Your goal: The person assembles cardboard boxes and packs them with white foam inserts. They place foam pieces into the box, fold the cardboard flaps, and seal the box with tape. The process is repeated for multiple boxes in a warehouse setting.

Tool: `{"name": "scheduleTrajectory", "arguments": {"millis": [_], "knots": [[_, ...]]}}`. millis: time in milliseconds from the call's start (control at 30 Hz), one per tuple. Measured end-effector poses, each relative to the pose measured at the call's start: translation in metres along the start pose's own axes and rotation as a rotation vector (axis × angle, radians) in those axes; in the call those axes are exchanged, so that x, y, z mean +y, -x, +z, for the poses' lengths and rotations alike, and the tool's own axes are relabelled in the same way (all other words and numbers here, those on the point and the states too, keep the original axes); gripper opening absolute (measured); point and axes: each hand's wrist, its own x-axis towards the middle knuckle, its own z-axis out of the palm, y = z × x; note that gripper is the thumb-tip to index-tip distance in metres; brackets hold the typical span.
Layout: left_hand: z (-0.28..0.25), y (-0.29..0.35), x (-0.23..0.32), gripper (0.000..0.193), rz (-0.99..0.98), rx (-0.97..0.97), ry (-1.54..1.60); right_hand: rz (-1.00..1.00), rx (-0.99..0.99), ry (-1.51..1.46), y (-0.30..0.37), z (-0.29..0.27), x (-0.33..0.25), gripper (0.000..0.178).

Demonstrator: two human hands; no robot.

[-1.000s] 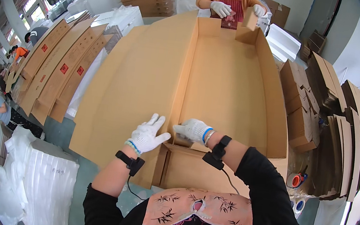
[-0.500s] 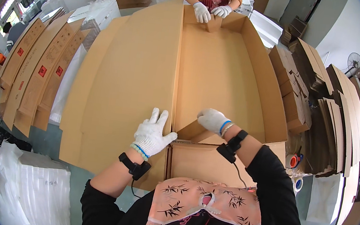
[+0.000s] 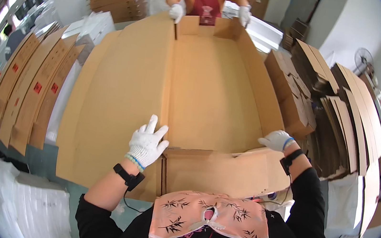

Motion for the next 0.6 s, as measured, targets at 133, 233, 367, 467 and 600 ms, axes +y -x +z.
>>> {"name": "scheduleTrajectory", "arguments": {"millis": [133,233,367,467,600], "knots": [[0.001,0.002,0.016,0.039,0.318,0.044,-0.01,0.024,-0.004,-0.08,-0.005,-0.014,-0.02,0.075],[-0.01,0.003,0.024,0.031,0.269,0.085,-0.147,-0.067,0.195,-0.218,0.001,0.0,-0.008,0.068],[0.0,0.012,0.028,0.031,0.053,-0.017,-0.098,-0.153,0.835,-0.503,0.04,0.008,0.03,0.039],[0.005,0.019,0.023,0.031,-0.033,-0.043,-0.109,0.19,1.065,-0.324,0.079,0.008,0.105,0.028],[0.009,0.019,0.028,0.03,-0.05,-0.049,-0.137,1.145,1.043,0.052,0.163,0.061,0.248,0.05]]}}
